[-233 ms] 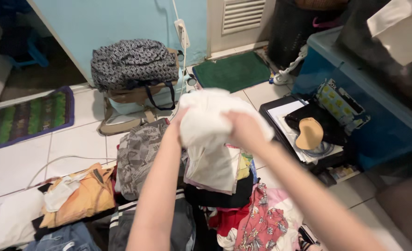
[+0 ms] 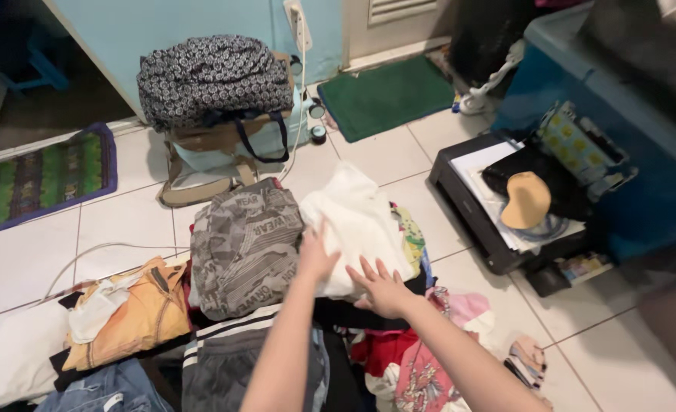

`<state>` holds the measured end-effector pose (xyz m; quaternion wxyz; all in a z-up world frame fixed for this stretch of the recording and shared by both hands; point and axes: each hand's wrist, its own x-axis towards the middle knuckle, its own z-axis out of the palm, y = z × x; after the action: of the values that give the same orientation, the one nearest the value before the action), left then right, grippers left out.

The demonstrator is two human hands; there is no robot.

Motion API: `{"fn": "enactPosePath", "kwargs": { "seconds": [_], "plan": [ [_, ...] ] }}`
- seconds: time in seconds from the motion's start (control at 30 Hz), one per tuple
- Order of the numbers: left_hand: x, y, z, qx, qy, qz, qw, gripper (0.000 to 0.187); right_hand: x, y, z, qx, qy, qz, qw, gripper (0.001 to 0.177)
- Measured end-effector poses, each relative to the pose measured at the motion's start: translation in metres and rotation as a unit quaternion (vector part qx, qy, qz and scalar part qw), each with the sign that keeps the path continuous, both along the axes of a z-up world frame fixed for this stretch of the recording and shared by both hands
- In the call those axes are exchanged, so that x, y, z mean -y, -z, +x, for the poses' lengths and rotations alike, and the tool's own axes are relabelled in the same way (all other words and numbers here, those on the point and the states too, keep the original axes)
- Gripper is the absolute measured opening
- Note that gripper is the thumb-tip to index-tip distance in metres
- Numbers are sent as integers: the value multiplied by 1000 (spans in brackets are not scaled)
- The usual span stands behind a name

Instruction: The person folds various clothes and places them into stacks on the floor by hand.

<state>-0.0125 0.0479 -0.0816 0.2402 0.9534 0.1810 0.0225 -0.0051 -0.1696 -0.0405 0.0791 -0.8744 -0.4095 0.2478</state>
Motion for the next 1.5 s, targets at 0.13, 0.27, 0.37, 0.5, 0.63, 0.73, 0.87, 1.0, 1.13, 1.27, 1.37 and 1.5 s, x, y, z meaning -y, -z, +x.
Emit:
{"fn": "enactPosePath", "kwargs": {
  "seconds": [0.13,0.27,0.37,0.5,0.63,0.73,0.87,1.0,1.13,1.27,1.37,1.5],
  "plan": [
    [11,42,-17,-29,-30,-42,998,86,-8,39,12,-36,27,23,999,79],
    [17,50,-16,-85,0,72,994,81,-9,51,5,-38,27,10,999,80],
    [16,21,-17,-120,-2,57,991,85,-4,45,-4,-21,27,-16,999,89],
    [52,-49,-46,-51,-132,24,990,106,42,64,-27,92,156,236,955,74],
    [118,-118,-94,81,-223,-85,968,119,117,123,-53,139,323,201,914,72],
    [172,-150,-132,48,-195,-141,969,125,166,165,-71,77,333,-37,939,113],
    [208,-160,-156,33,-147,-158,976,126,209,189,-94,70,288,-91,951,102],
    [200,-134,-150,-17,-129,-52,990,126,230,182,-108,33,349,-133,927,73],
    [198,-120,-146,-7,-143,-47,989,128,233,172,-135,-33,389,-145,909,73],
    [210,-116,-146,-106,-102,-98,984,126,238,175,-153,-10,430,-98,898,82],
    [214,-111,-148,-132,-74,-122,981,122,249,170,-140,-114,515,38,849,91],
    [211,-103,-145,-191,-23,-146,971,103,266,161,-109,-160,349,-38,923,45]
  ]
}}
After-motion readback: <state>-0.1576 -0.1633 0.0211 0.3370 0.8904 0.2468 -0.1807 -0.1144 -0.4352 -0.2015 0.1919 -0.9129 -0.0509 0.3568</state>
